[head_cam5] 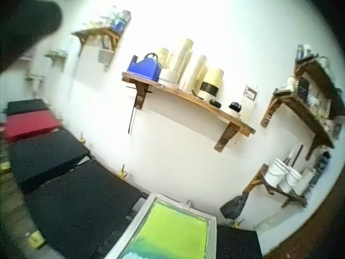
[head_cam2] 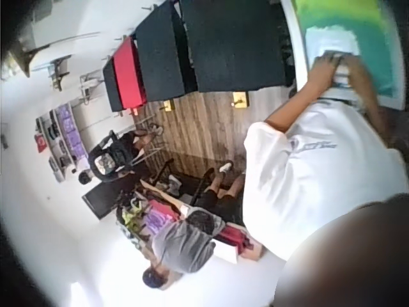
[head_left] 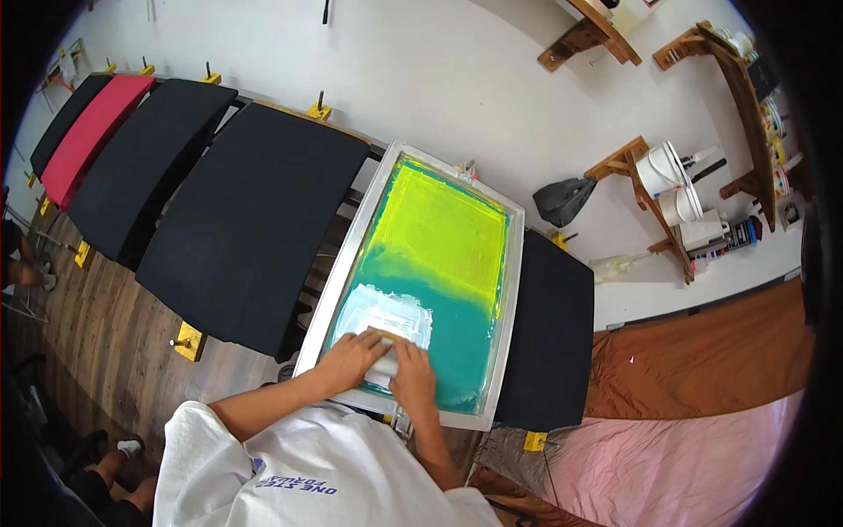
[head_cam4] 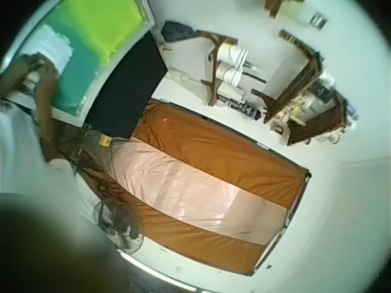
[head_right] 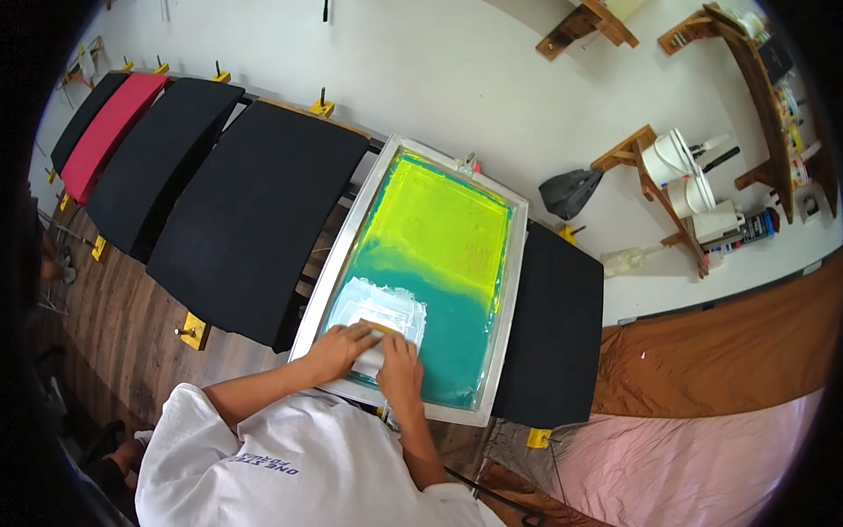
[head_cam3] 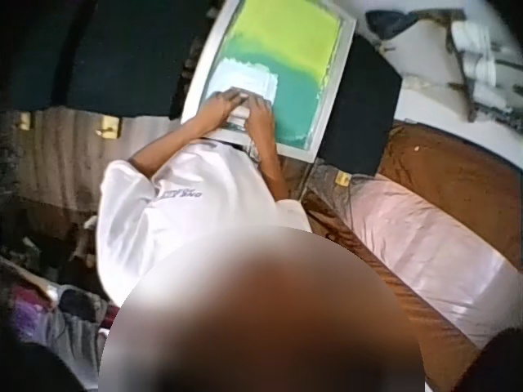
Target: Applying ink to a screen printing frame using a squeegee to print designs on garments.
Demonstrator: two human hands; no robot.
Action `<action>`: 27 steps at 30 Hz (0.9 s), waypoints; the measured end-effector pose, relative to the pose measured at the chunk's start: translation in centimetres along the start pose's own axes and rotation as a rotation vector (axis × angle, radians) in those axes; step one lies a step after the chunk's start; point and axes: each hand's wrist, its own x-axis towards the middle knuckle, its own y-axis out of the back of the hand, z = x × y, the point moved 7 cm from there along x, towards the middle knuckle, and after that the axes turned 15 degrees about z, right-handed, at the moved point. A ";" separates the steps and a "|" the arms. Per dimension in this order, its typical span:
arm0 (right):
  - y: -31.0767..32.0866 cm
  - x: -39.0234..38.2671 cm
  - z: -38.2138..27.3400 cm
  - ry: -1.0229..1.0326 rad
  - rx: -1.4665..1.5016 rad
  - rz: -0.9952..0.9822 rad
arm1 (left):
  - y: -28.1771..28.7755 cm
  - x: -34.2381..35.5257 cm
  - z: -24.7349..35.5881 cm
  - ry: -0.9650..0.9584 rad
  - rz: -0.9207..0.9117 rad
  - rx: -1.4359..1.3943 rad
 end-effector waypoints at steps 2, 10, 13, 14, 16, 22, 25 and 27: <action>0.1 -2.6 -1.0 -0.003 0.012 -0.060 | -1.1 -3.5 1.0 -0.062 -0.064 0.103; 1.9 0.0 -0.5 -0.025 0.035 -0.109 | 2.0 0.0 1.7 0.060 -0.032 -0.081; 0.3 2.7 0.9 0.012 0.029 -0.054 | 0.6 2.2 -0.7 0.068 0.015 -0.067; 0.0 2.0 0.8 0.007 0.030 -0.053 | -0.1 1.9 -1.4 0.066 0.053 -0.073; -0.2 0.6 0.5 -0.004 -0.008 -0.051 | 0.2 0.7 -0.3 0.052 -0.020 -0.058; 1.4 -4.1 -1.9 -0.021 0.055 -0.150 | 1.0 -4.8 3.2 -0.039 -0.010 -0.001; 1.3 -1.8 -1.0 -0.042 0.052 -0.187 | 2.0 -1.9 2.1 0.052 -0.144 -0.105; 1.3 1.4 -0.3 -0.022 0.064 -0.144 | 2.3 1.4 0.6 0.125 -0.109 -0.138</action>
